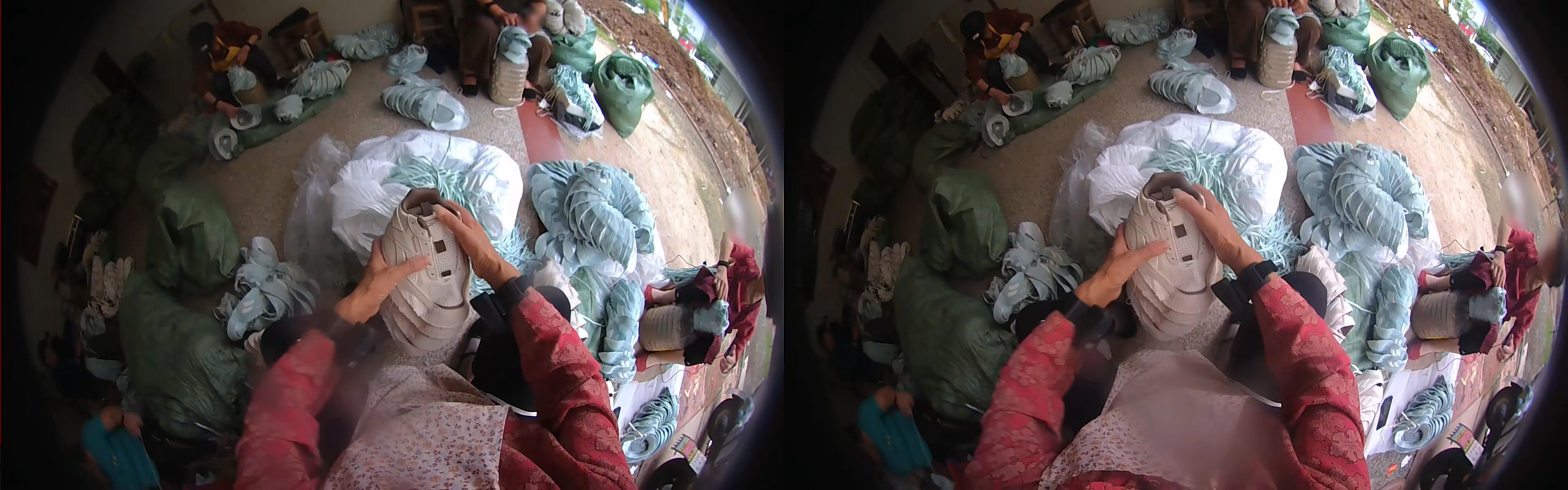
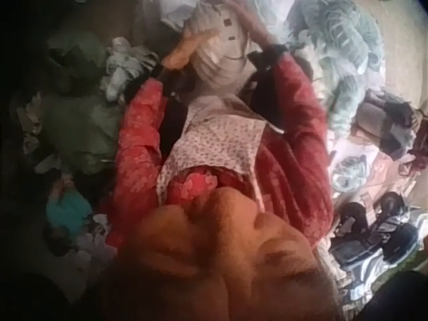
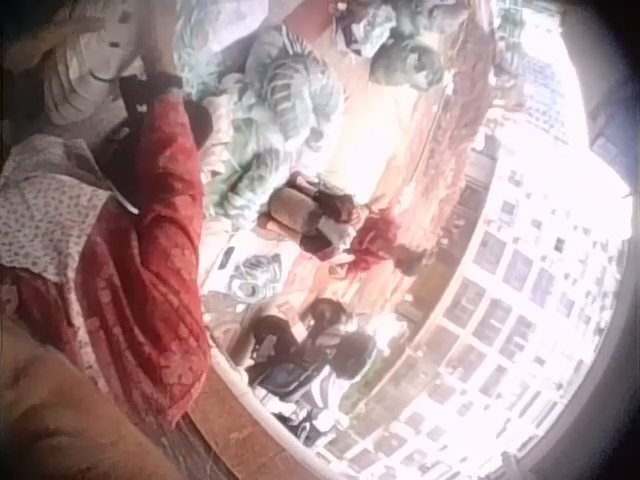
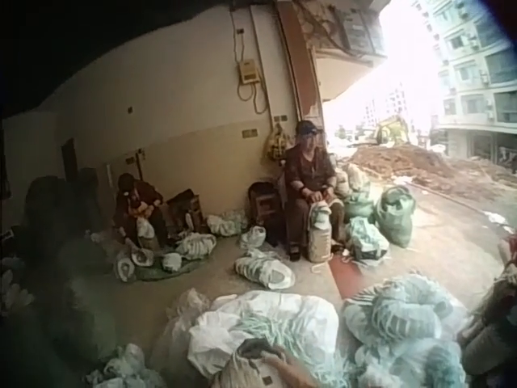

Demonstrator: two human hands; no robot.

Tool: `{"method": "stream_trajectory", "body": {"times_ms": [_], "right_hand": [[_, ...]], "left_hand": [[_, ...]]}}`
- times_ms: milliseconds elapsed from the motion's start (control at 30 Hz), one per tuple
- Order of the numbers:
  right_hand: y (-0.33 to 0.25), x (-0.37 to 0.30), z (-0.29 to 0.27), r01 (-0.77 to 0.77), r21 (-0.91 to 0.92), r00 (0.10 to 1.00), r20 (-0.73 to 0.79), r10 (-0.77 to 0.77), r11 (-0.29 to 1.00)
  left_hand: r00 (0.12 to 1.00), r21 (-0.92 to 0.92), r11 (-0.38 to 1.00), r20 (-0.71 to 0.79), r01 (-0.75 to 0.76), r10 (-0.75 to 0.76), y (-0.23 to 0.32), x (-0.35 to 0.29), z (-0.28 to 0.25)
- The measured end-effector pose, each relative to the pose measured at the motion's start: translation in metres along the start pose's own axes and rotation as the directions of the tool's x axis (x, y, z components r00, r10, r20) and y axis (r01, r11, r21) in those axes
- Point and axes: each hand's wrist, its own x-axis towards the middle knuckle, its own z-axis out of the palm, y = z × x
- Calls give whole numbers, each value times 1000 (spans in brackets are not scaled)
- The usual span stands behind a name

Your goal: The recorder is assembling components for a shoe, specifically inserting a long plastic strip or support through the eyelets or side of a shoe upper.

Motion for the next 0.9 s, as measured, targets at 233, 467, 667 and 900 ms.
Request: {"method": "stream_trajectory", "body": {"times_ms": [233,467,667,900], "right_hand": [[15,-23,48,175,-813,907,-86,-412,556],[30,11,24,292,-689,917,6,-398,663],[13,22,-17,12,-123,983,182,10,992],[127,50,-70,-417,-208,900,42,434,885]], "left_hand": [[995,322,944,-88,78,-52,1,-18,-47],[980,190,964,-39,-185,196,1,34,-16],[976,156,974,-120,-163,182,-14,23,-37],[969,90,970,-123,225,-213,-61,36,-117]]}}
